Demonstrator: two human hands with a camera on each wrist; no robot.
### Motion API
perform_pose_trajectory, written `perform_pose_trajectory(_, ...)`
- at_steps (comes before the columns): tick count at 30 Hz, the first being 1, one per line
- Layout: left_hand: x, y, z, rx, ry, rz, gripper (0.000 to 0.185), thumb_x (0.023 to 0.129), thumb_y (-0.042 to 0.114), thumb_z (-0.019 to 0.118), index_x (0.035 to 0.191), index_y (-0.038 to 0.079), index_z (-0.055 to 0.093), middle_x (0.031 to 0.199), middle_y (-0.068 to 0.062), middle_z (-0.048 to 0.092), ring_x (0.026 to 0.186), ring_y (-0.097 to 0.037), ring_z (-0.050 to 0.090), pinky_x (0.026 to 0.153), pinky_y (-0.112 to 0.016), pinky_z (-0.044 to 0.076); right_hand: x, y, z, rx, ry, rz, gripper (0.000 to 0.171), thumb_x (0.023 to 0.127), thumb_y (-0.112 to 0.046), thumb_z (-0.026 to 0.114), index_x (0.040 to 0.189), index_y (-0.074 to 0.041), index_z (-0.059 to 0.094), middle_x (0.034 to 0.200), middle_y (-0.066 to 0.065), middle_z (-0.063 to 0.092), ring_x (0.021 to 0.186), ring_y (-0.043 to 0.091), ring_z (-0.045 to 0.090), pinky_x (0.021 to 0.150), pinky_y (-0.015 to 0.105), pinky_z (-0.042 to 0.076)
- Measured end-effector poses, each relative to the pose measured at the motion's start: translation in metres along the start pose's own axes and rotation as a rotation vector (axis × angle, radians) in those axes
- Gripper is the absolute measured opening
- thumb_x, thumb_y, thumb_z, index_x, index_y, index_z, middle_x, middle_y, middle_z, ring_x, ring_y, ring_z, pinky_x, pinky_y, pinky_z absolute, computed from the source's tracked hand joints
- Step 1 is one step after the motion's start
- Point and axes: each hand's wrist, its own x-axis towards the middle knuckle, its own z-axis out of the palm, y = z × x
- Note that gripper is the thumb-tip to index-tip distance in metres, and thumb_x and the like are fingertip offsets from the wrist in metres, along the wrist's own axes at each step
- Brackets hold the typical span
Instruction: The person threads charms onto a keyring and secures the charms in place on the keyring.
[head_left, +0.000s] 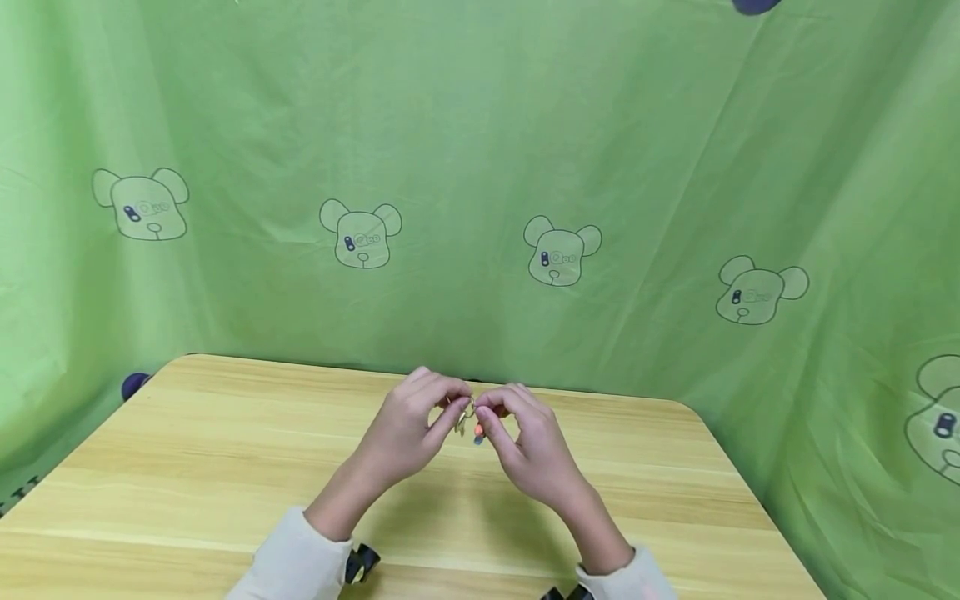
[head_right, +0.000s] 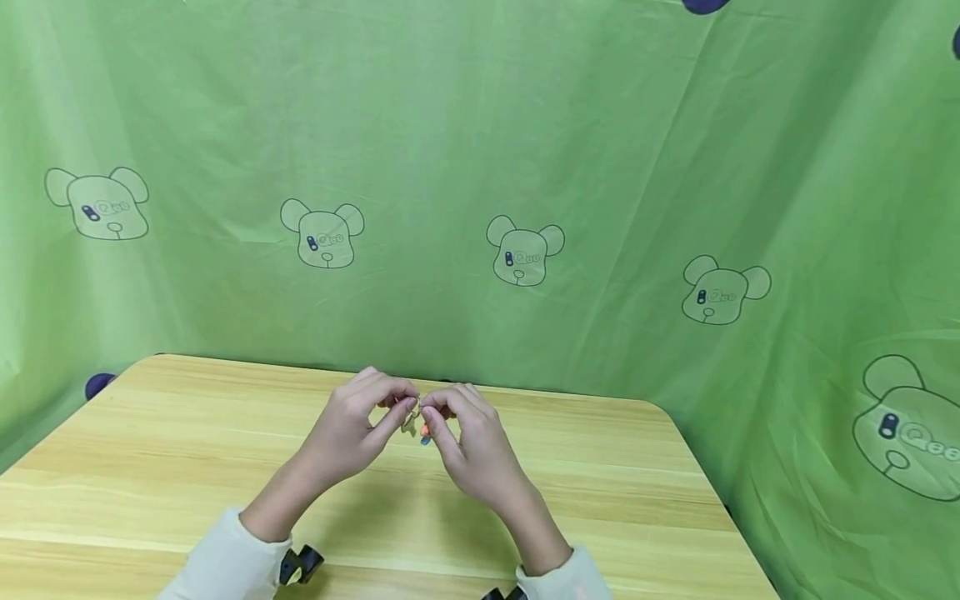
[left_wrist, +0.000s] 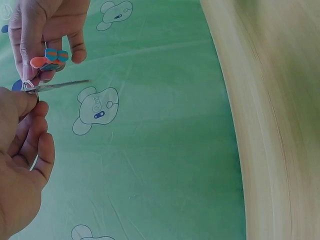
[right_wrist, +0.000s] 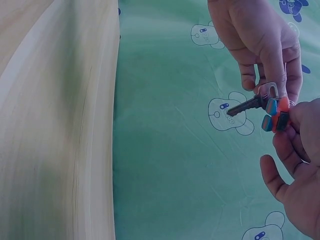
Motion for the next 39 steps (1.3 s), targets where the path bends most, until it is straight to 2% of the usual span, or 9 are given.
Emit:
perform_pose_trajectory(5,-0.0005,-0.0004,0.0005,0.022,-0.013,0.006,0.007,0.095,0.001,0.07,0.098,0.007,0.071,0.089,0.002,0.07,0.08,-0.015,0.056,0.068,-0.021,0.049,0.0006,-0.0004,0.0001,0.011,0.009,-0.01,0.008,0.103,-0.011,0.062,0.103,-0.006,0.069,0.091,-0.005,0.065,0.086,0.012,0.062,0.076,0.028,0.055)
perform_pose_trajectory(16,0.0001,0.0004,-0.0005,-0.008,-0.002,-0.007,0.005,0.096,0.002,0.067,0.099,0.005,0.07,0.088,0.001,0.069,0.082,-0.014,0.056,0.069,-0.026,0.052,-0.0001,-0.0013,0.0012,0.02,0.024,-0.002,0.008,0.102,-0.012,0.063,0.102,-0.007,0.069,0.088,-0.006,0.065,0.083,0.011,0.062,0.072,0.033,0.057)
perform_pose_trajectory(28,-0.0003,-0.0005,0.0033,-0.037,0.047,-0.025,0.007,0.093,-0.002,0.069,0.096,0.004,0.069,0.083,0.001,0.068,0.079,-0.012,0.057,0.068,-0.023,0.052,-0.0005,-0.0025,0.0033,0.041,0.025,0.01,0.007,0.101,-0.01,0.064,0.101,-0.006,0.069,0.089,-0.005,0.066,0.083,0.011,0.063,0.072,0.034,0.057)
perform_pose_trajectory(39,-0.0012,-0.001,0.0011,-0.048,0.019,-0.039,0.007,0.093,0.0,0.071,0.099,0.004,0.073,0.084,0.001,0.072,0.074,-0.012,0.058,0.065,-0.023,0.052,0.0009,-0.0061,0.0014,0.039,-0.004,0.021,0.007,0.102,-0.01,0.063,0.101,-0.005,0.069,0.092,-0.002,0.067,0.083,0.01,0.063,0.073,0.028,0.056)
